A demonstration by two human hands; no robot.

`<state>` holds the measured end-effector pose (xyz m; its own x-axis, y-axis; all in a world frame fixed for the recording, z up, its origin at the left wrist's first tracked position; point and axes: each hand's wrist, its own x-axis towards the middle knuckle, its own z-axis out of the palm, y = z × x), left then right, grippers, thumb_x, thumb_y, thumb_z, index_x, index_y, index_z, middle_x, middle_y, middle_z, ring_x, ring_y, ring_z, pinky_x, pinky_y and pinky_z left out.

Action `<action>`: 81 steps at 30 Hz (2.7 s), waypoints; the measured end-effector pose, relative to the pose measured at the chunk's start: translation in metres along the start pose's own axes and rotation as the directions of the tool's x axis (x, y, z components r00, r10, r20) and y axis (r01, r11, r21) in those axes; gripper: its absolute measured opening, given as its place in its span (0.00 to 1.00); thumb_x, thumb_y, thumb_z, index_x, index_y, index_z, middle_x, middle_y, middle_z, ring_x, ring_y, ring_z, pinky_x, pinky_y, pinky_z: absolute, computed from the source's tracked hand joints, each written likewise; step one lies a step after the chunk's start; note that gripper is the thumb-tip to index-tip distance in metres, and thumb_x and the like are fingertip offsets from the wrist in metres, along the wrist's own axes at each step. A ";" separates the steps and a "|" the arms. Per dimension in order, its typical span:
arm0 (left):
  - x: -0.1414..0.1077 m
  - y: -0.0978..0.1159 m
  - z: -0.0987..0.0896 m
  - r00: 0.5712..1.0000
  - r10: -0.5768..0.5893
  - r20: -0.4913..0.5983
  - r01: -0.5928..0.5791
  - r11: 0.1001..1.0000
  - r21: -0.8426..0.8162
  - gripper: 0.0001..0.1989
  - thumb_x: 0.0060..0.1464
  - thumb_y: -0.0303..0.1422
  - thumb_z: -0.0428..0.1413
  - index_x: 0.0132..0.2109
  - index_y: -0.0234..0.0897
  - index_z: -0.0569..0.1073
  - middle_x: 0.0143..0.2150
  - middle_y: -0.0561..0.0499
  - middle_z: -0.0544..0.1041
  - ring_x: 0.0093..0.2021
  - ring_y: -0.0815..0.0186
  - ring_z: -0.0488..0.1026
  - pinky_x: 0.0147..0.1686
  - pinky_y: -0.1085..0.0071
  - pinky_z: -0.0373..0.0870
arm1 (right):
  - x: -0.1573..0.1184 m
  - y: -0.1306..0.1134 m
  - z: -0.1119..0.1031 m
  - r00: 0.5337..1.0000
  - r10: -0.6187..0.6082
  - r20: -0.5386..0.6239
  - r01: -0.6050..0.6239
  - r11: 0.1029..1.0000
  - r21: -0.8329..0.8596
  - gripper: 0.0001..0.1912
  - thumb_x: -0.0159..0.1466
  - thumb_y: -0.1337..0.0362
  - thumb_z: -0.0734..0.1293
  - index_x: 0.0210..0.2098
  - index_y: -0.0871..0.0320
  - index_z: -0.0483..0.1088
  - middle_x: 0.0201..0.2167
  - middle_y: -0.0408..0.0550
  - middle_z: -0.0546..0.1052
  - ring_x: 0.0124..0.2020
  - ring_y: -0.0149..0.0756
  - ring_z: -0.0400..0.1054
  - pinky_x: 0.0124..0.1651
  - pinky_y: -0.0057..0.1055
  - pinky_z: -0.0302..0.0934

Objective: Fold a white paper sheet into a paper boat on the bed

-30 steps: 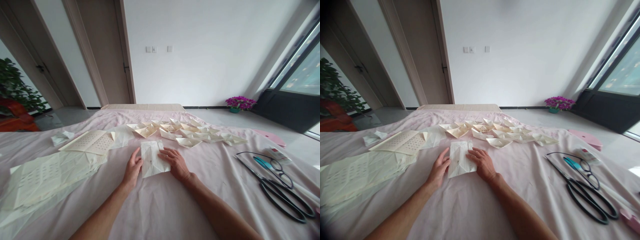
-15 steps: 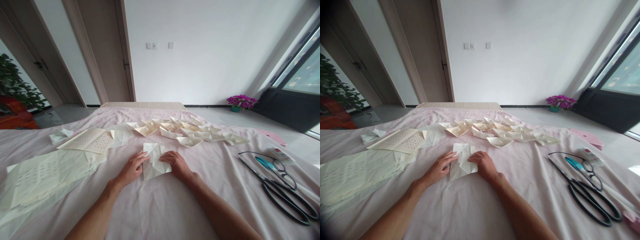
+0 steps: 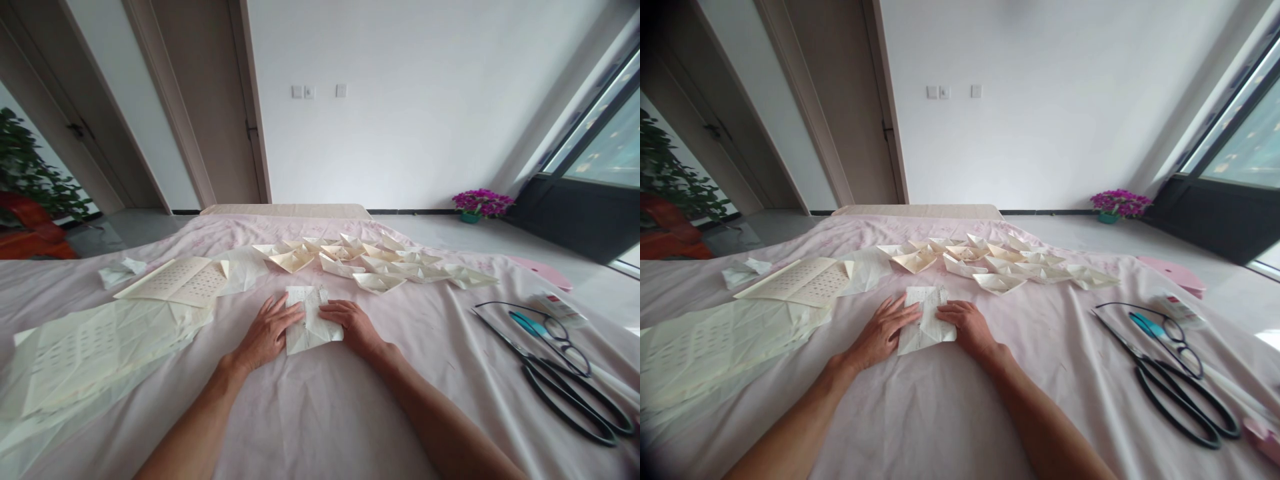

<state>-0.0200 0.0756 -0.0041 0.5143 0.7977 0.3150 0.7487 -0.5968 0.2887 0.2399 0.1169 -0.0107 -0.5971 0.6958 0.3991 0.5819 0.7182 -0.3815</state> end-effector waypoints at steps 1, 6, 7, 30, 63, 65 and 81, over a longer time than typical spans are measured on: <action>0.000 0.001 0.000 1.000 0.011 0.011 -0.011 1.000 0.001 0.33 0.51 0.17 0.46 0.60 0.49 0.66 0.64 0.54 0.65 0.69 0.58 0.47 0.65 0.46 0.46 | 0.000 0.000 0.000 1.000 -0.002 0.010 0.002 1.000 -0.005 0.17 0.64 0.64 0.64 0.51 0.47 0.73 0.51 0.44 0.75 0.56 0.39 0.65 0.58 0.39 0.57; 0.000 -0.003 0.002 0.998 0.010 0.062 -0.004 0.996 -0.084 0.25 0.56 0.22 0.47 0.57 0.50 0.70 0.59 0.53 0.71 0.68 0.60 0.52 0.65 0.46 0.47 | -0.001 0.002 0.002 0.999 -0.033 0.033 0.034 0.999 -0.012 0.18 0.63 0.68 0.63 0.50 0.46 0.73 0.48 0.44 0.77 0.57 0.39 0.64 0.58 0.40 0.56; 0.000 -0.005 0.004 0.999 0.001 0.049 0.004 0.994 -0.107 0.23 0.58 0.23 0.47 0.56 0.49 0.71 0.58 0.53 0.72 0.67 0.60 0.54 0.65 0.47 0.48 | -0.001 0.003 0.003 0.999 -0.021 0.026 0.021 1.000 -0.009 0.18 0.63 0.69 0.63 0.49 0.46 0.74 0.47 0.43 0.78 0.55 0.38 0.66 0.57 0.39 0.57; 0.025 -0.009 0.027 0.876 -0.389 -0.284 0.454 0.863 0.221 0.10 0.57 0.34 0.52 0.29 0.37 0.72 0.35 0.46 0.71 0.38 0.61 0.68 0.41 0.64 0.65 | 0.028 0.000 0.023 0.898 0.438 -0.036 -0.431 0.863 -0.263 0.31 0.64 0.65 0.59 0.65 0.57 0.50 0.47 0.52 0.76 0.44 0.42 0.68 0.46 0.34 0.56; 0.033 -0.035 0.035 0.853 -0.521 -0.018 0.488 0.786 0.379 0.28 0.64 0.41 0.39 0.67 0.35 0.53 0.70 0.40 0.50 0.69 0.51 0.47 0.63 0.47 0.43 | 0.013 -0.008 0.025 0.934 0.357 0.015 -0.328 0.873 -0.360 0.27 0.69 0.51 0.55 0.64 0.52 0.57 0.67 0.56 0.52 0.68 0.48 0.43 0.65 0.50 0.38; 0.031 -0.032 0.036 0.843 -0.536 -0.043 0.510 0.771 0.381 0.27 0.64 0.41 0.39 0.67 0.36 0.54 0.70 0.39 0.50 0.69 0.50 0.47 0.63 0.46 0.43 | 0.013 -0.016 0.022 0.944 0.326 -0.039 -0.317 0.876 -0.364 0.25 0.68 0.56 0.57 0.63 0.55 0.59 0.67 0.57 0.52 0.68 0.47 0.42 0.66 0.48 0.38; 0.023 -0.036 0.042 0.870 -0.472 -0.146 0.493 0.813 0.310 0.24 0.62 0.43 0.44 0.63 0.40 0.61 0.67 0.40 0.58 0.67 0.52 0.52 0.62 0.48 0.49 | 0.020 0.009 0.038 0.958 0.280 0.069 -0.227 0.879 -0.419 0.33 0.69 0.51 0.51 0.66 0.66 0.51 0.67 0.57 0.50 0.68 0.44 0.42 0.68 0.45 0.39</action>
<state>-0.0172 0.1189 -0.0447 0.0330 0.9624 0.2696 0.9918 -0.0648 0.1100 0.2125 0.1376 -0.0375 -0.4473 0.8675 0.2177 0.8782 0.4721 -0.0768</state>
